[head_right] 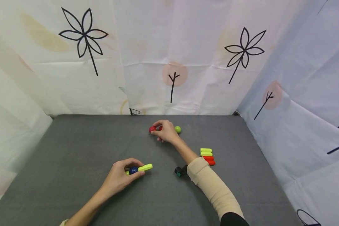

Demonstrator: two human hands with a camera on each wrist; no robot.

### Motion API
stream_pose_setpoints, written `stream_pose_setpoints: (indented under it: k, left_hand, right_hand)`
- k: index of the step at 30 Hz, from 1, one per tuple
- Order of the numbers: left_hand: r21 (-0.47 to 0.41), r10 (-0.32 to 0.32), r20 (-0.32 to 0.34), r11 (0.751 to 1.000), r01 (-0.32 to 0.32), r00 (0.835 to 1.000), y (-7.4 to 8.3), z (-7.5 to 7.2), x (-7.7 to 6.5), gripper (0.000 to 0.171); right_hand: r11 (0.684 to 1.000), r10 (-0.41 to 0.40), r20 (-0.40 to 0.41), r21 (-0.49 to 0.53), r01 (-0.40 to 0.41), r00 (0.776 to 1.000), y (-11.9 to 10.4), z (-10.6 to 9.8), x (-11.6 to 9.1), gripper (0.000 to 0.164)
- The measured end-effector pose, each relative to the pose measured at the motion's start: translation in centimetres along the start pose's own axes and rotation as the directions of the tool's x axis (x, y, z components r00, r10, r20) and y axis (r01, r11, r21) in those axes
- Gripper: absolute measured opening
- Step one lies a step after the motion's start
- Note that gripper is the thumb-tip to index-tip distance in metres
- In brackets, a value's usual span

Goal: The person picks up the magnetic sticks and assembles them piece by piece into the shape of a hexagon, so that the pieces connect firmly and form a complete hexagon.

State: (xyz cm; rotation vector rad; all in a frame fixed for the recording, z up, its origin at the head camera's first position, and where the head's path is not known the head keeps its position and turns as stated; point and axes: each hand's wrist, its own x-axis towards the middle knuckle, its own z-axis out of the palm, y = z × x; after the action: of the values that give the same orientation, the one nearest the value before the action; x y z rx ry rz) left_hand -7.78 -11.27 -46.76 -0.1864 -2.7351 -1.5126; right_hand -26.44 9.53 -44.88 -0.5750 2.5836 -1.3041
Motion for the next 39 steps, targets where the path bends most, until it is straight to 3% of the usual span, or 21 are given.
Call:
stream_pose_setpoints:
  k: [7, 16, 29, 39]
  left_hand:
    - [0.010, -0.004, -0.003, 1.000, 0.004, 1.000, 0.0, 0.0, 0.0, 0.023]
    - [0.011, 0.008, -0.009, 1.000, -0.008, 1.000, 0.0, 0.1, 0.1, 0.022]
    - [0.029, -0.009, -0.011, 1.000, 0.010, 1.000, 0.2, -0.1, 0.1, 0.022]
    - [0.028, -0.005, -0.017, 1.000, 0.005, 1.000, 0.1, -0.1, 0.1, 0.022]
  right_hand:
    - [0.997, -0.008, 0.042, 0.081, 0.004, 0.999, -1.8, -1.3, -2.1, 0.039]
    - [0.991, -0.061, 0.133, 0.130, 0.043, 0.989, -4.0, -2.9, -6.7, 0.039]
    - [0.987, -0.099, 0.305, 0.151, 0.054, 0.947, -3.0, -2.2, -11.8, 0.031]
    - [0.973, -0.095, 0.316, 0.231, 0.021, 0.944, -2.0, -1.4, -13.1, 0.032]
